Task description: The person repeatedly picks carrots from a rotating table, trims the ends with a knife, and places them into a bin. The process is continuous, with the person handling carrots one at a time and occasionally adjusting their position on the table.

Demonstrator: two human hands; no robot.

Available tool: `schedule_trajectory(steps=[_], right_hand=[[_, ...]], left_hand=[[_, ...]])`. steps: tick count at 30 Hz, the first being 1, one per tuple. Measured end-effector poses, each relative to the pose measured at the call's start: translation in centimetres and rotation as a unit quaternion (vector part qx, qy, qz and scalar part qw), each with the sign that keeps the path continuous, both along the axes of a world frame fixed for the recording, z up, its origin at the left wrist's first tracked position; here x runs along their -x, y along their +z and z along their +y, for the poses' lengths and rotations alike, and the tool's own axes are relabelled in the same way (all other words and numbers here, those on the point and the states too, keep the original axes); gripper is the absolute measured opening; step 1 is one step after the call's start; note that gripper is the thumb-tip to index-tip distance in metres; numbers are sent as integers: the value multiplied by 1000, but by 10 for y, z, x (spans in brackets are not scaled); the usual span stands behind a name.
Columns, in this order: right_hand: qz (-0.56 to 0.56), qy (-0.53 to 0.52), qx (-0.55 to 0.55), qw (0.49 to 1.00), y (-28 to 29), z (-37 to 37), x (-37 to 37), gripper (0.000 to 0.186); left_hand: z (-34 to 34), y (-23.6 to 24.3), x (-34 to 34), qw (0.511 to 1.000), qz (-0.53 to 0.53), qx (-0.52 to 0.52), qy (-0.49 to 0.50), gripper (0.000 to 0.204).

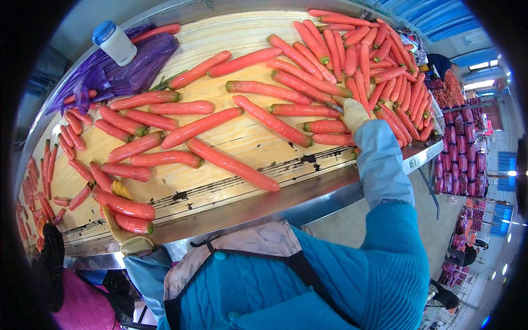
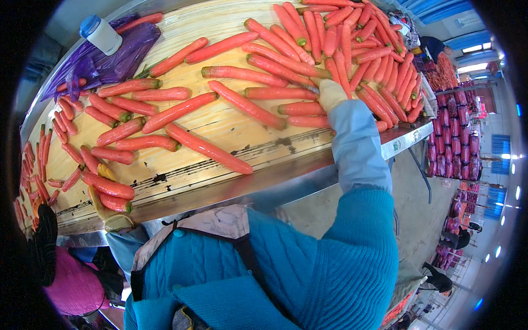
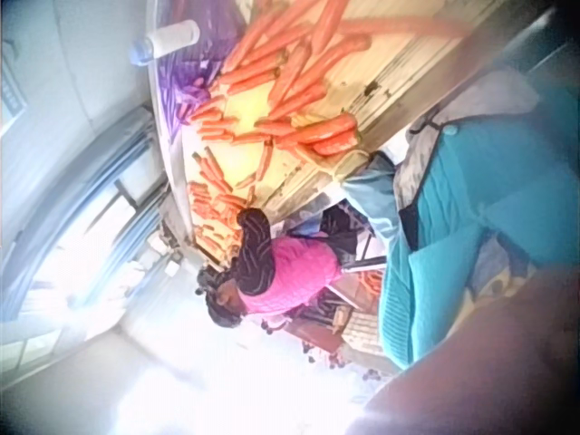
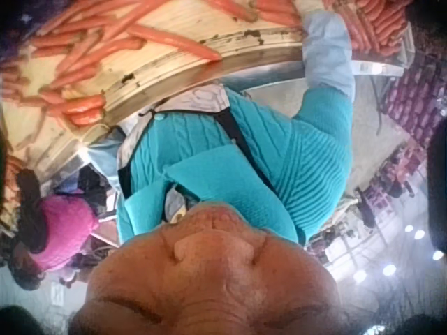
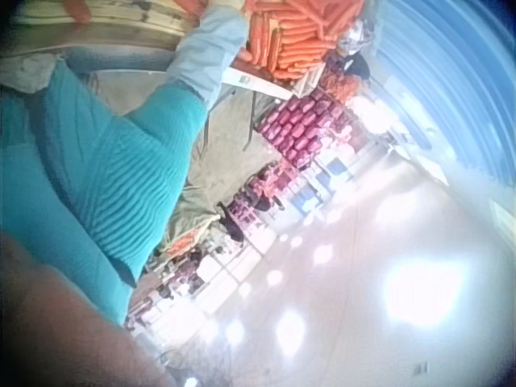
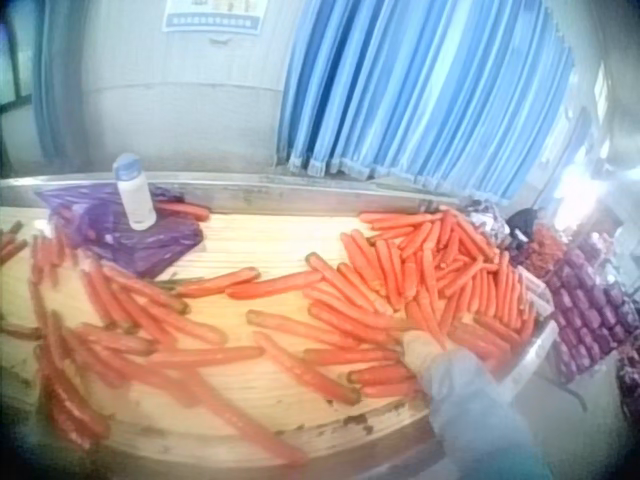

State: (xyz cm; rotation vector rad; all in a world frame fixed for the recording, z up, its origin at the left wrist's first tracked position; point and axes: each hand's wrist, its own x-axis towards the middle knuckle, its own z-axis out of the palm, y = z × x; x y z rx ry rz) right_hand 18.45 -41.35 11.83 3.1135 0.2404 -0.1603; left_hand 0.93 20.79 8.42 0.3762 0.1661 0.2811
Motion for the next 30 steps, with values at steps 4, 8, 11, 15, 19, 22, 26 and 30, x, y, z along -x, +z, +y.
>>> schedule_trajectory(steps=[4,8,11,15,19,22,26,30], right_hand=[[18,6,125,992,-5,47,-15,49],[107,-38,126,986,-18,83,-18,52],[109,-46,106,987,-35,102,-18,52],[66,-67,22,995,-42,121,-19,51],[17,-92,-52,994,-34,143,-17,51],[10,-84,-82,993,-39,172,-16,50],[-3,-74,-152,986,-53,219,-19,49],[-11,-193,-479,856,-34,244,-9,49]], left_hand=[[15,7,8,971,-115,179,-108,59],[33,2,10,933,-128,329,-65,61],[49,-6,14,947,-76,308,-60,56],[70,-8,25,965,-33,237,-109,51],[89,-7,29,992,78,52,-82,44],[98,-11,29,987,32,116,-103,45],[109,-23,38,977,-22,191,-92,52],[122,-36,47,995,67,-74,14,65]])
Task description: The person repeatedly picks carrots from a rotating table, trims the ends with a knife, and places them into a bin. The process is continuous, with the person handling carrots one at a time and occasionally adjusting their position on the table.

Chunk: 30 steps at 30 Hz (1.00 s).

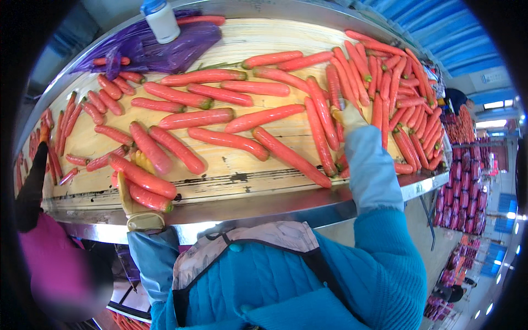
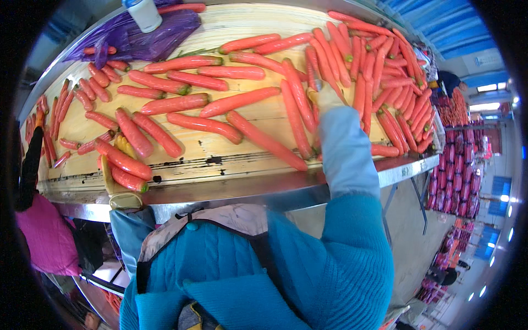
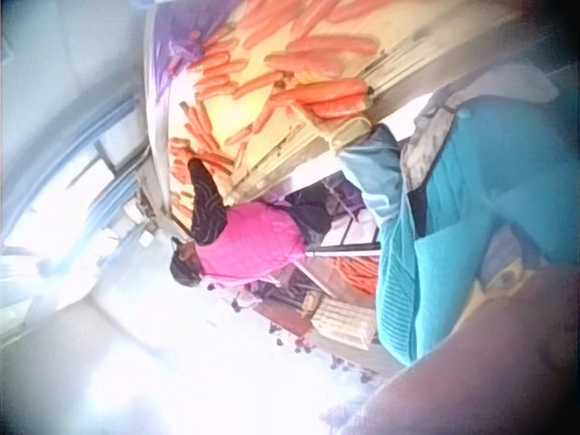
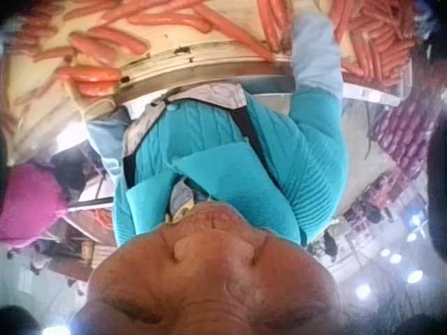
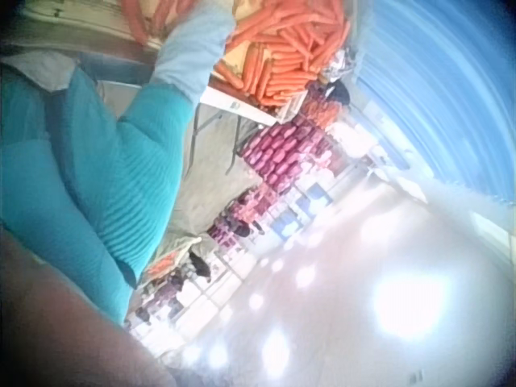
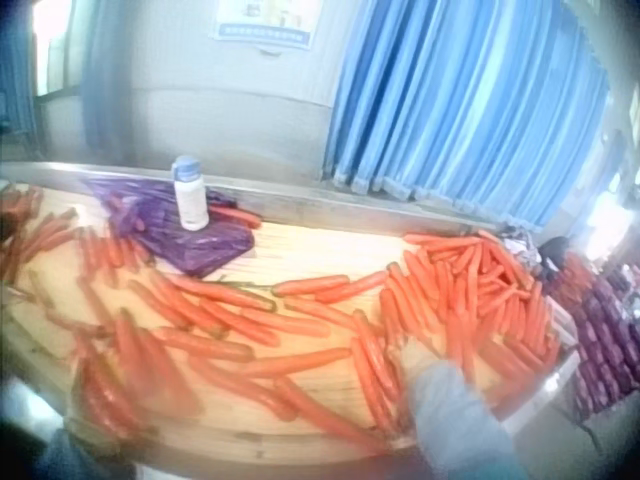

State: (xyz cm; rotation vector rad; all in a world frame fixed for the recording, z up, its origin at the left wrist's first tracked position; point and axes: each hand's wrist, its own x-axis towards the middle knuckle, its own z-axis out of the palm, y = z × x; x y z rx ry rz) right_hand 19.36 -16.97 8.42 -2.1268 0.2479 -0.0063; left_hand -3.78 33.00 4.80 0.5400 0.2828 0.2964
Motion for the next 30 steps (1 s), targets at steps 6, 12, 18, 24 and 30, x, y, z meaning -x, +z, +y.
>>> schedule_trajectory(steps=[6,12,18,24,30], right_hand=[[169,170,-190,952,49,101,50,55],[-152,497,22,854,81,288,143,51],[-31,622,30,782,113,356,179,45],[79,484,-224,843,97,290,134,50],[60,146,-296,942,73,213,102,43]], left_hand=[[6,-3,-5,990,-20,109,-87,78],[-13,10,1,977,-79,151,-130,84],[5,38,16,970,-172,163,-62,92],[29,68,60,923,-218,316,-15,90],[68,83,109,887,-298,348,57,88]])
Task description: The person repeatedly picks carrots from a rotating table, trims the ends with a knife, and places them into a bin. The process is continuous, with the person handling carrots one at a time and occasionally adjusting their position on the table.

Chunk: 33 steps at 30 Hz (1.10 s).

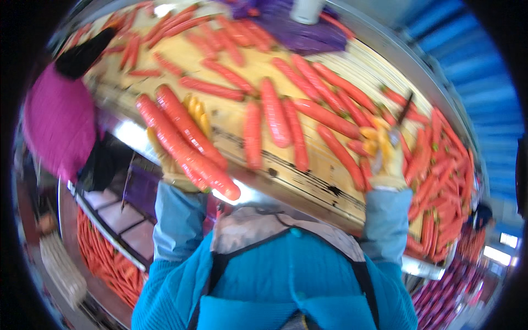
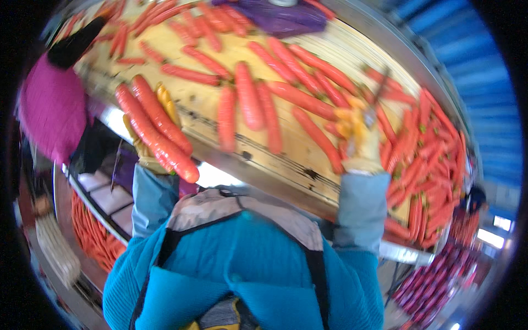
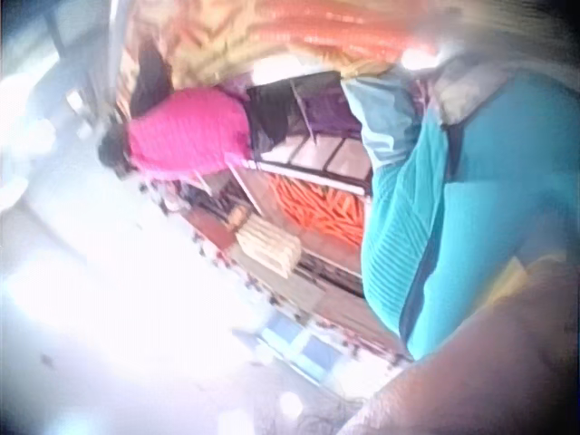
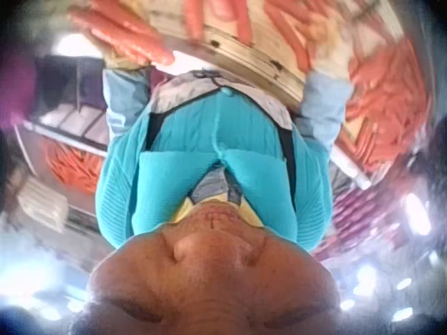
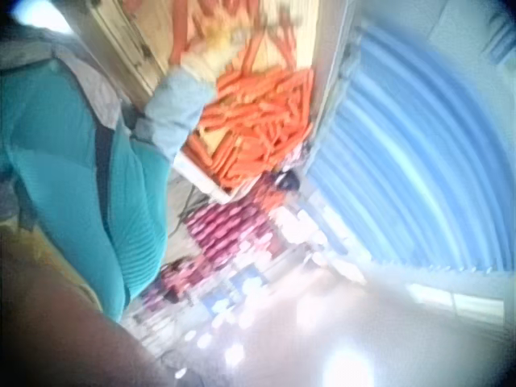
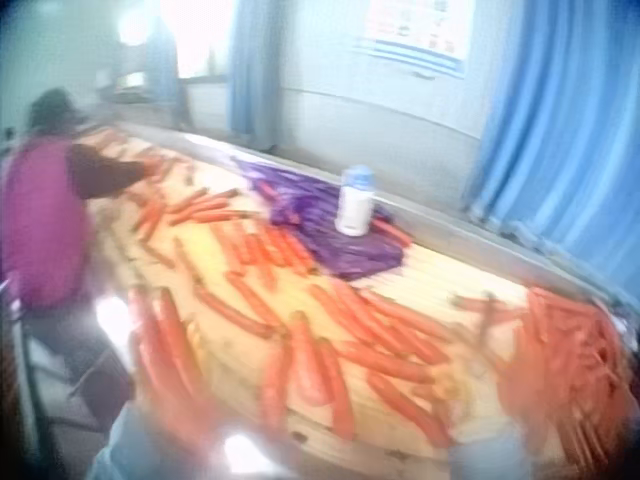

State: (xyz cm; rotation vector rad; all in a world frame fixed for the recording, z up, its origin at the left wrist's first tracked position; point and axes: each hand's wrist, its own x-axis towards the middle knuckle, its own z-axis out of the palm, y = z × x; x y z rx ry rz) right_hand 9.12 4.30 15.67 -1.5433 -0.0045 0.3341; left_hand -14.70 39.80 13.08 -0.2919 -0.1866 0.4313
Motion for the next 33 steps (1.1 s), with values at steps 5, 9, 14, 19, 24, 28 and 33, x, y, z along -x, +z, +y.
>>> schedule_trajectory(steps=[5,9,14,19,24,28,33], right_hand=[[-18,33,78,996,-14,-2,27,41],[-1,103,106,989,-15,29,37,38],[52,164,78,982,-16,67,39,39],[66,243,-85,964,-34,105,6,42],[-33,83,6,996,-20,84,-44,42],[13,55,30,998,-6,65,-38,40],[77,166,60,981,-22,109,-1,42]], left_hand=[[29,-7,60,931,279,-149,181,94],[66,-32,128,962,175,5,210,90],[146,-61,274,818,405,-5,408,83],[258,-58,457,641,603,-110,463,73],[305,-42,433,600,644,-156,449,64],[282,-15,285,721,548,-211,369,58],[193,9,75,836,370,-398,78,50]])
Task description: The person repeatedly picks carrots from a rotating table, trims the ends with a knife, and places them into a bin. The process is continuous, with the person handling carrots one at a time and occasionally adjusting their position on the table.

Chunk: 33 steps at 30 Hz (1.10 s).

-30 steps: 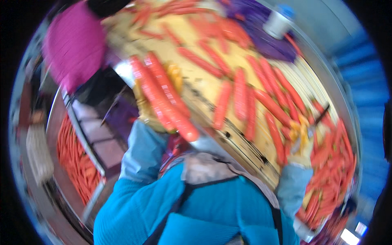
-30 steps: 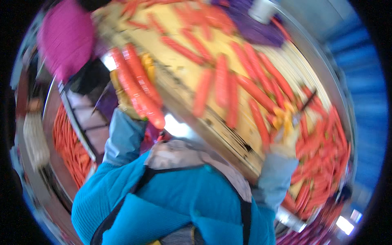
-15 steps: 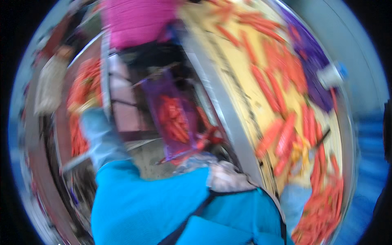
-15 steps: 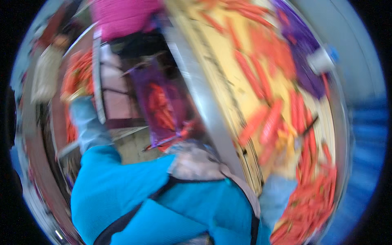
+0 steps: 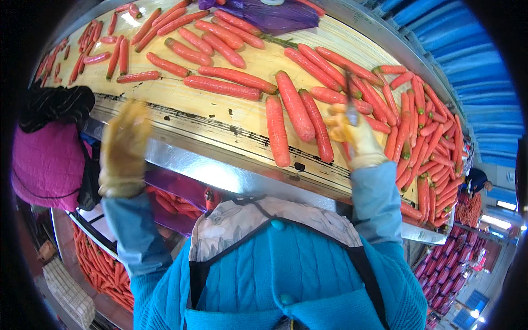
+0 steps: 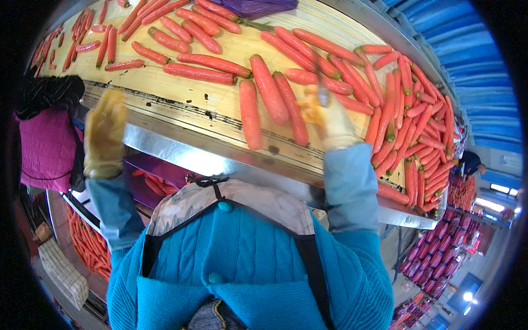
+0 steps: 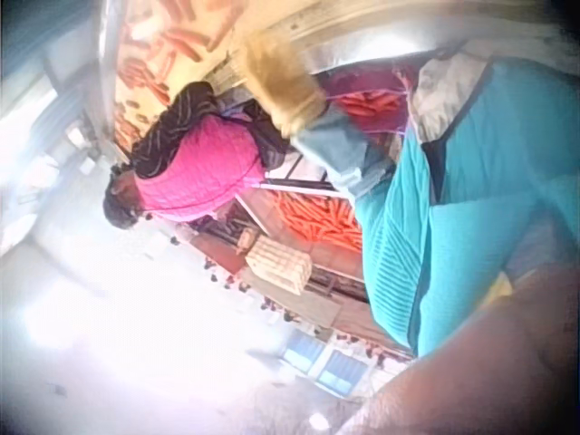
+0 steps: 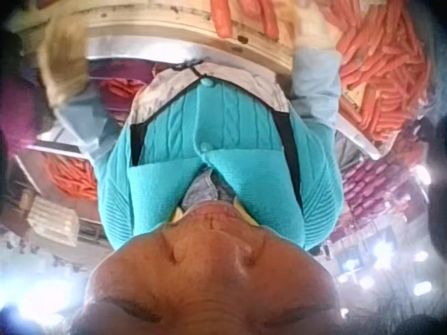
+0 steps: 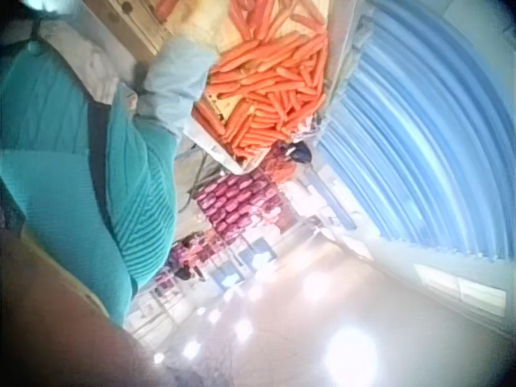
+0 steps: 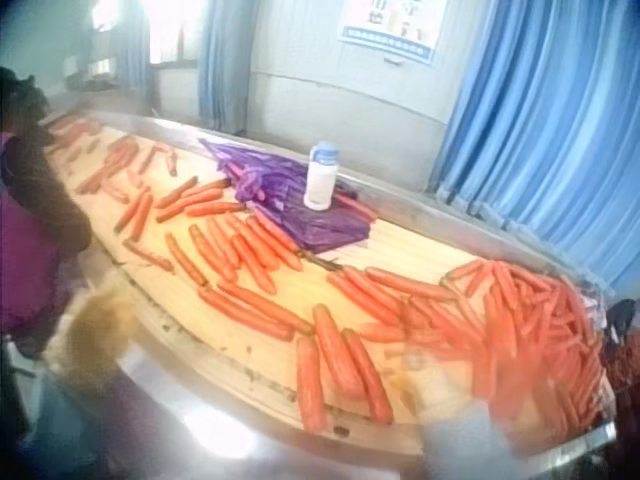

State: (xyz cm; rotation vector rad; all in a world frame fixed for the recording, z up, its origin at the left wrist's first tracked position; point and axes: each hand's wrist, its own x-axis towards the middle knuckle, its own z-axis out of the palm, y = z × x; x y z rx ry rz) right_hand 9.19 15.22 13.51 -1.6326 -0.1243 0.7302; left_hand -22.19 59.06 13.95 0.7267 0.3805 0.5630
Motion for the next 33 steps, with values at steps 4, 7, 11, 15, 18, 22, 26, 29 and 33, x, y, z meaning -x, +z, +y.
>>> schedule_trajectory(steps=[4,7,11,15,18,22,26,29,33], right_hand=[[-376,166,296,862,-23,70,5,57],[-325,216,433,813,-38,101,5,55],[-311,131,362,869,-47,116,2,43],[-223,180,257,923,-26,123,12,23],[-154,169,198,953,8,135,36,22],[-322,64,159,931,49,170,80,47],[-324,77,-32,943,70,187,92,41],[-153,149,-95,972,76,187,94,45],[-81,143,-188,968,69,179,100,42]], left_hand=[[-90,-16,-120,911,108,-174,-358,58],[-143,-39,-176,821,321,220,-418,64],[-161,-47,-208,847,200,207,-448,61],[-153,-31,-213,892,234,110,-371,62],[-132,-16,-215,909,208,127,-337,66],[-93,-7,-210,933,23,146,-329,74],[-50,-4,-175,942,-71,-135,-298,57],[-30,-3,-146,720,246,-643,-93,50],[-21,8,-121,433,310,-840,109,49]])
